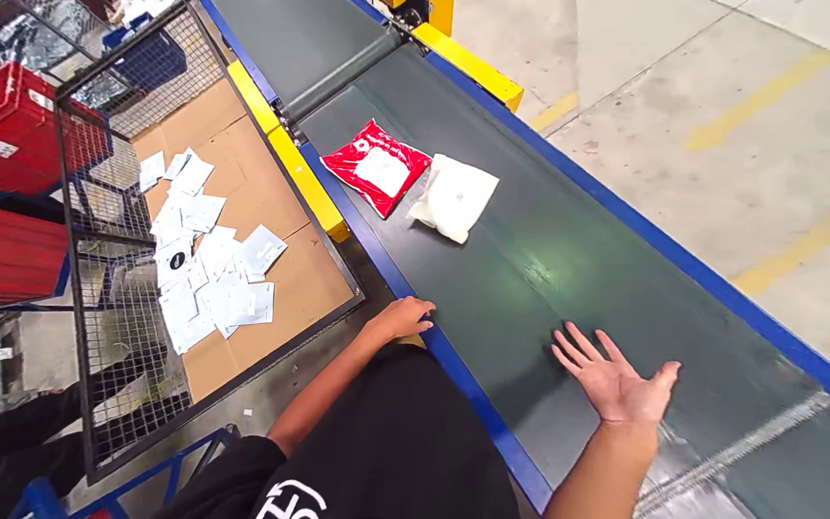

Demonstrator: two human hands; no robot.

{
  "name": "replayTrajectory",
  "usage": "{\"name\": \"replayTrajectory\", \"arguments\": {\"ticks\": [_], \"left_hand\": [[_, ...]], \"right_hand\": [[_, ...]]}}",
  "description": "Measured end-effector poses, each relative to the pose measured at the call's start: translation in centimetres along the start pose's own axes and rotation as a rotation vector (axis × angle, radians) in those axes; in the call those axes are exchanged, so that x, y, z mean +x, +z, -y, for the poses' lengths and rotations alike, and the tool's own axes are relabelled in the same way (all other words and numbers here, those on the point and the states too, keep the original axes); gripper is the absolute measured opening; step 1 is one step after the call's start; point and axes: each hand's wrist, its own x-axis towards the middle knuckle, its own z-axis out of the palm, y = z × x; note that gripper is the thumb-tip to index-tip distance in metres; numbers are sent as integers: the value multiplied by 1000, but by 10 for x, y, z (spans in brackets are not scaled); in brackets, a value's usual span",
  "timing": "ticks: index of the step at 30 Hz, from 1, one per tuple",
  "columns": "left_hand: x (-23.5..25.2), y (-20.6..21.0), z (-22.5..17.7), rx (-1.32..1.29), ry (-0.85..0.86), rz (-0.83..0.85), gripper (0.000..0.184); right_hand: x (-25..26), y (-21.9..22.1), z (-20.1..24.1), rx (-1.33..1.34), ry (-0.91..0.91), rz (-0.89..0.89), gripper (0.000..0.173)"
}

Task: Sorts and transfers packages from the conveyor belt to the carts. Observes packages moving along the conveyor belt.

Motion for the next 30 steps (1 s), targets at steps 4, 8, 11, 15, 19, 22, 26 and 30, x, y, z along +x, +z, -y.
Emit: {"name": "replayTrajectory", "arguments": {"ticks": [4,8,11,15,19,22,26,30], "left_hand": [[-7,-1,8,-29,-47,-25,40],[-10,-1,13,-51,-64,-45,39],[-11,-6,15,-48,-72,-41,40],[-19,-10,15,-98,-102,-110,49],[-29,-34,14,-124,-243,-390,62],[-17,-79,30,-117,-303,-684,63],[46,-117,66,-212,-360,-683,79],[85,-99,58,-408,-320,-449,79]], "right_hand": [[5,-1,4,-38,12,8,115],[10,0,16,-143,46,-25,105],[21,14,29,-256,65,-70,96],[46,52,38,-447,118,-101,85],[93,75,38,-649,223,-73,90],[115,112,35,-784,283,-83,99],[125,166,-12,-976,265,-34,92],[99,188,-81,-970,71,-20,78]]}}
